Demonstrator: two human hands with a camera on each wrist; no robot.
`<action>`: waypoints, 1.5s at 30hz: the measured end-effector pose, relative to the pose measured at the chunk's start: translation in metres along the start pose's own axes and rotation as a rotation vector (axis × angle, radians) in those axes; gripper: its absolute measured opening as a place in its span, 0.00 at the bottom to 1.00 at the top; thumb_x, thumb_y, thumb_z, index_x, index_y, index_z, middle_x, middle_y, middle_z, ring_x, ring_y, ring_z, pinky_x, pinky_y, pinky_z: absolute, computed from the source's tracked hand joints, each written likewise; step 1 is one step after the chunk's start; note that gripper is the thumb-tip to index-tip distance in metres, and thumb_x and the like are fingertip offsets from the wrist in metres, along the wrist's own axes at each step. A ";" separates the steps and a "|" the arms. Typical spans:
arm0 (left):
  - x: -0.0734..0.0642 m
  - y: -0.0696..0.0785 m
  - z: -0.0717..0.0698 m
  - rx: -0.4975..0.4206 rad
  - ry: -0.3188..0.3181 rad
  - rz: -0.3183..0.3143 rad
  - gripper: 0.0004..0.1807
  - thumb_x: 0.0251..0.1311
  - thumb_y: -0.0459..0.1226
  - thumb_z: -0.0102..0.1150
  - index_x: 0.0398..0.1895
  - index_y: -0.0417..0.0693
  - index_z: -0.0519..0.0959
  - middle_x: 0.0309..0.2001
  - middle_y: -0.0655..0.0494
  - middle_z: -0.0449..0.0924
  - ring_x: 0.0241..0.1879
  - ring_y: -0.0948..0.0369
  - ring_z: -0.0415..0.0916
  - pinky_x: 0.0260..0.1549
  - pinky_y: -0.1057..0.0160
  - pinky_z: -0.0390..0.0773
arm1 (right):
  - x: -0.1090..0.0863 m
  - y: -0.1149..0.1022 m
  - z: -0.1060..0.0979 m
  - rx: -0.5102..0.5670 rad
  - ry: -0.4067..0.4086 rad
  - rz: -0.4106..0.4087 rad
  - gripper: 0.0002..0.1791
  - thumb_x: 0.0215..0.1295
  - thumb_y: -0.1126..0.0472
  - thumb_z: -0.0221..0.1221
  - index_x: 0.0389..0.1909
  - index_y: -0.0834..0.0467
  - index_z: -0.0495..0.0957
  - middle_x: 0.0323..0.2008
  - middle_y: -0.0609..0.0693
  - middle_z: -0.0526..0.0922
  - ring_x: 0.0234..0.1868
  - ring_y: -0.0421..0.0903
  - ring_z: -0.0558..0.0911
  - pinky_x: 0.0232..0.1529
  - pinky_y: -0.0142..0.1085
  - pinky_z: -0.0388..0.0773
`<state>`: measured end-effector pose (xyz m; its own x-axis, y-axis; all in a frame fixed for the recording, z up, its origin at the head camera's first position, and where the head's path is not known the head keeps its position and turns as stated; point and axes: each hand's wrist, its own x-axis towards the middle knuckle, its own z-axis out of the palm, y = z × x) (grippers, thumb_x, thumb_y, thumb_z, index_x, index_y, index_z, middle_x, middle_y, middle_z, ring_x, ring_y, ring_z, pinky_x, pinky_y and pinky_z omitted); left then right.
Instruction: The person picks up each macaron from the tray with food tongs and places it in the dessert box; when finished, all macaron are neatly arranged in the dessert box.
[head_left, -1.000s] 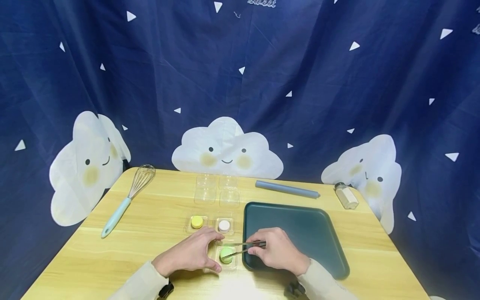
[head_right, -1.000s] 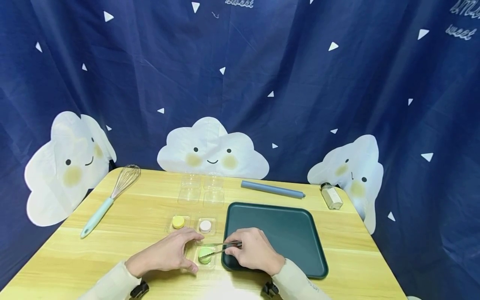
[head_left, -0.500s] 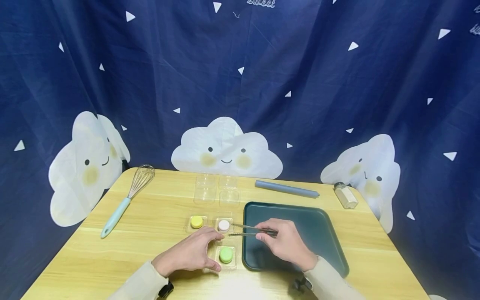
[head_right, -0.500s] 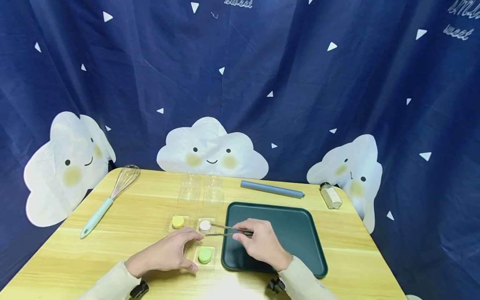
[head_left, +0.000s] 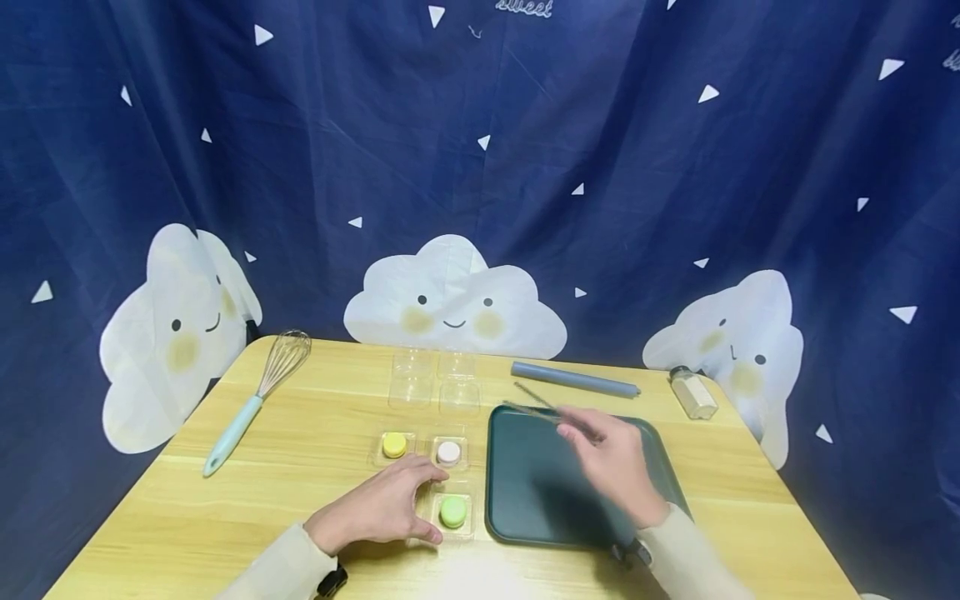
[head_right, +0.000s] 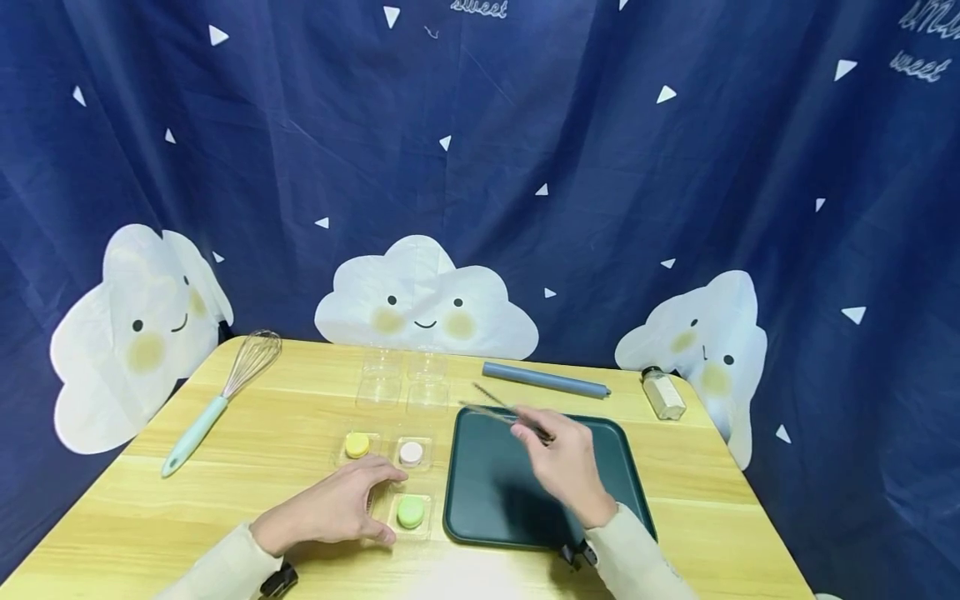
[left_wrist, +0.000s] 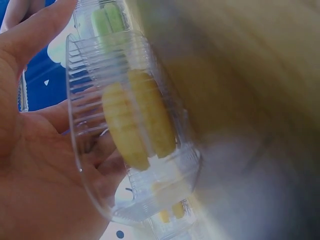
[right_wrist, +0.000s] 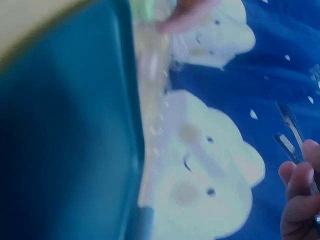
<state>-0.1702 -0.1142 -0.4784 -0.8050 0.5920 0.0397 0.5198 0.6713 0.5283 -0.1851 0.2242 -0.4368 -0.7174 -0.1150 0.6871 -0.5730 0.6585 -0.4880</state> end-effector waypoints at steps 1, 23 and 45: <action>0.000 0.000 0.001 -0.001 0.000 0.000 0.43 0.41 0.56 0.79 0.62 0.47 0.79 0.62 0.54 0.78 0.63 0.53 0.73 0.66 0.45 0.76 | 0.002 0.002 -0.004 -0.003 0.020 0.018 0.16 0.58 0.66 0.72 0.48 0.52 0.88 0.36 0.48 0.92 0.28 0.32 0.86 0.31 0.20 0.82; 0.000 -0.004 0.003 -0.018 -0.014 -0.017 0.43 0.42 0.57 0.78 0.62 0.48 0.78 0.64 0.53 0.78 0.65 0.52 0.73 0.68 0.44 0.73 | 0.005 0.086 -0.085 -0.049 0.221 0.578 0.18 0.72 0.57 0.61 0.58 0.58 0.83 0.37 0.37 0.91 0.28 0.18 0.82 0.29 0.22 0.83; 0.001 -0.002 -0.001 -0.032 -0.018 -0.015 0.43 0.42 0.56 0.78 0.62 0.46 0.78 0.64 0.51 0.77 0.65 0.50 0.73 0.68 0.42 0.73 | -0.052 0.151 -0.126 -0.408 -0.114 0.800 0.28 0.75 0.44 0.52 0.64 0.58 0.78 0.62 0.62 0.78 0.68 0.72 0.69 0.67 0.66 0.63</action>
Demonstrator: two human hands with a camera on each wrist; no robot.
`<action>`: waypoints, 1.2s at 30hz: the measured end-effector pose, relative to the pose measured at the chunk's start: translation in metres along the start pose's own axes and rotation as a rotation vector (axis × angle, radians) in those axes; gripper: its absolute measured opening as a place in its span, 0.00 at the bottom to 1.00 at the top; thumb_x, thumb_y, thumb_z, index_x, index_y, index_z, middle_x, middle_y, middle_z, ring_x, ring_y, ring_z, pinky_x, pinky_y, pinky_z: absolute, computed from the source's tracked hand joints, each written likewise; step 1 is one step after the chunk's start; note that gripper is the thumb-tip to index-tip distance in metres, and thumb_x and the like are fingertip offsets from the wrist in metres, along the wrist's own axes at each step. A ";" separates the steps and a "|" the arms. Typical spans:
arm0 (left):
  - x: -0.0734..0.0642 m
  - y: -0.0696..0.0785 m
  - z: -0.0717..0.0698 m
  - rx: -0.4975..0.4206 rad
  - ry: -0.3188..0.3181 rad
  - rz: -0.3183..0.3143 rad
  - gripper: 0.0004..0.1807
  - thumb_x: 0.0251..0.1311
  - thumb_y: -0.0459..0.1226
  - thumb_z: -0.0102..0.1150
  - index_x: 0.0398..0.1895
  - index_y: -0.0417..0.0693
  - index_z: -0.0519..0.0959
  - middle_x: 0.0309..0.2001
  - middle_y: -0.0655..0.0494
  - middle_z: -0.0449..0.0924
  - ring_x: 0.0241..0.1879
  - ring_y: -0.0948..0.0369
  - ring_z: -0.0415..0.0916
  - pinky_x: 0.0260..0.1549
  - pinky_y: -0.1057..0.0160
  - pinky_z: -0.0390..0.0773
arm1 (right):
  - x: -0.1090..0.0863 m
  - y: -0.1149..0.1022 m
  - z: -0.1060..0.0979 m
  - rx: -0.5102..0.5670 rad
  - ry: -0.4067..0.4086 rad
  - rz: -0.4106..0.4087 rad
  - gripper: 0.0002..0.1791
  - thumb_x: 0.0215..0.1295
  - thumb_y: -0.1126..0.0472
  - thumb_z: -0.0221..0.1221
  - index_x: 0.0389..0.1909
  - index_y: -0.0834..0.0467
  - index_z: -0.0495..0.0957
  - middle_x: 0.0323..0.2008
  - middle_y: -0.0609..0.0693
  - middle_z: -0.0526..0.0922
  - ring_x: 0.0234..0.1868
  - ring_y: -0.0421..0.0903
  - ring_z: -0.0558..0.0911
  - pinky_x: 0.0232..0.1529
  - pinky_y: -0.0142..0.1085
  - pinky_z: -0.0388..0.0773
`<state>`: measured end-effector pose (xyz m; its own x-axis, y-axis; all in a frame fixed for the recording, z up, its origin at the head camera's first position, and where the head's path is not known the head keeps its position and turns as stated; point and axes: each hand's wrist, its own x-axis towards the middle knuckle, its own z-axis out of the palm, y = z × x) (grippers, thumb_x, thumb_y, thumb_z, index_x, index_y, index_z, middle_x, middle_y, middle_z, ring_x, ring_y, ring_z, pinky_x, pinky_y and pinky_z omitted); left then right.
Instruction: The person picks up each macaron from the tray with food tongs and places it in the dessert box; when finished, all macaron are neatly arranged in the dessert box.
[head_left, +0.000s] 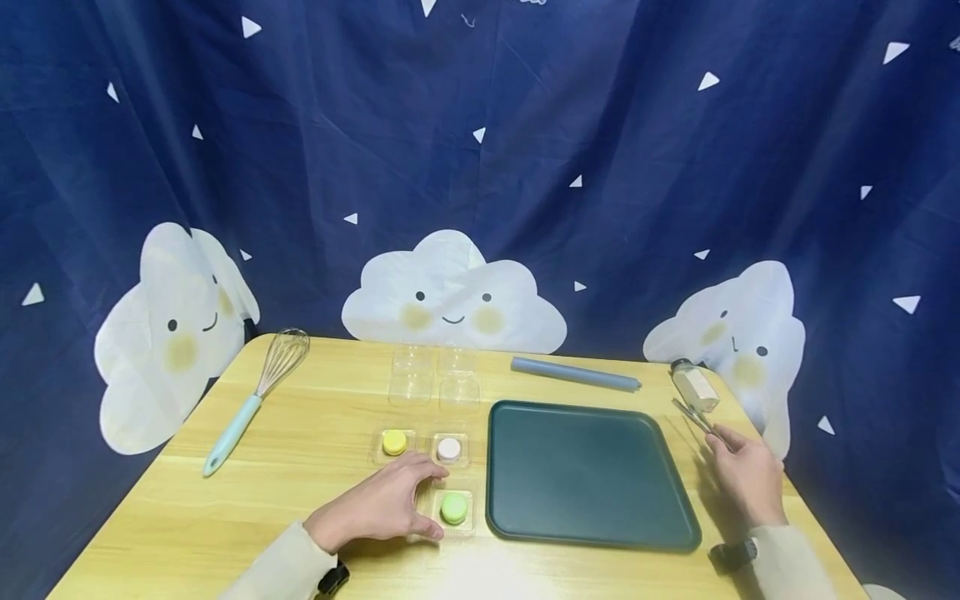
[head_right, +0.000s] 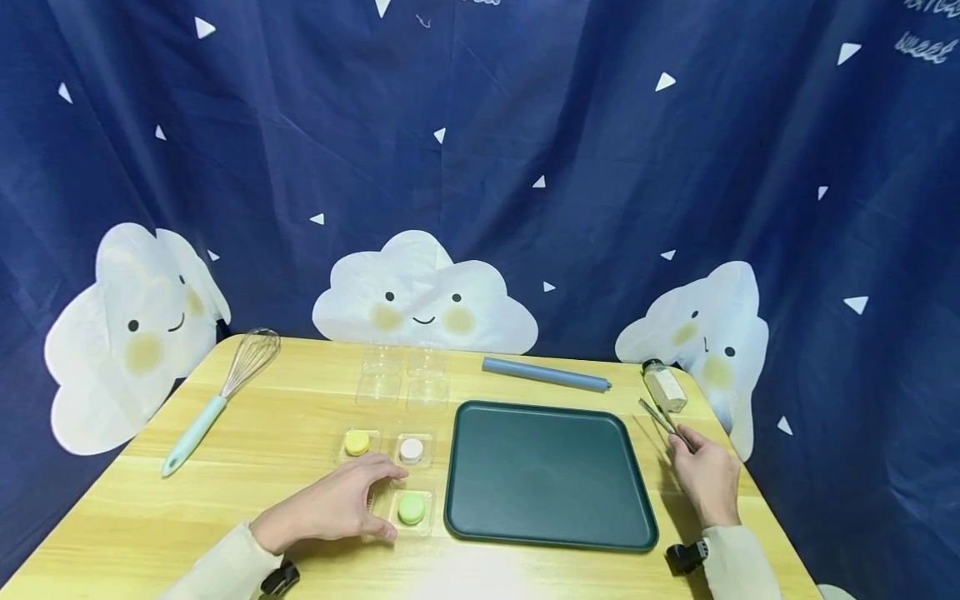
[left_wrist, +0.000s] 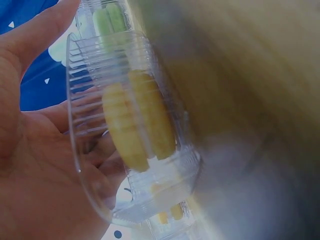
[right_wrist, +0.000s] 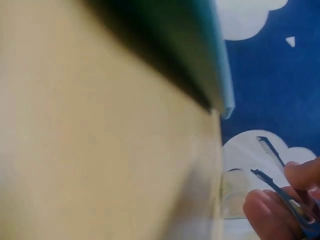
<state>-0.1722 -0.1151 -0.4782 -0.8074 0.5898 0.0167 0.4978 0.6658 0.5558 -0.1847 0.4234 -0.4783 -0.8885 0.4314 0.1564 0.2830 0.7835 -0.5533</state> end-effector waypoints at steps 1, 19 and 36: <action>0.000 0.000 0.000 -0.005 -0.002 -0.001 0.43 0.42 0.56 0.79 0.62 0.46 0.78 0.64 0.51 0.77 0.65 0.50 0.73 0.68 0.42 0.73 | -0.001 0.002 0.001 -0.008 -0.010 0.005 0.28 0.75 0.44 0.52 0.64 0.58 0.78 0.62 0.62 0.78 0.69 0.72 0.69 0.67 0.66 0.63; 0.001 0.001 -0.001 -0.002 -0.012 -0.007 0.42 0.43 0.56 0.78 0.62 0.46 0.78 0.66 0.46 0.75 0.68 0.48 0.71 0.69 0.40 0.71 | -0.002 0.013 0.010 -0.040 -0.051 0.012 0.29 0.74 0.47 0.56 0.67 0.61 0.74 0.66 0.63 0.73 0.70 0.72 0.66 0.72 0.63 0.59; 0.000 0.001 -0.001 -0.004 -0.010 -0.009 0.42 0.43 0.56 0.78 0.61 0.46 0.78 0.65 0.49 0.76 0.67 0.49 0.71 0.70 0.41 0.71 | -0.003 0.009 0.015 -0.045 -0.030 0.027 0.27 0.75 0.50 0.54 0.67 0.62 0.73 0.65 0.62 0.75 0.70 0.71 0.68 0.72 0.63 0.57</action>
<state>-0.1721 -0.1149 -0.4772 -0.8087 0.5882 0.0037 0.4893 0.6693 0.5591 -0.1846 0.4220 -0.4961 -0.8906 0.4396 0.1165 0.3227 0.7914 -0.5191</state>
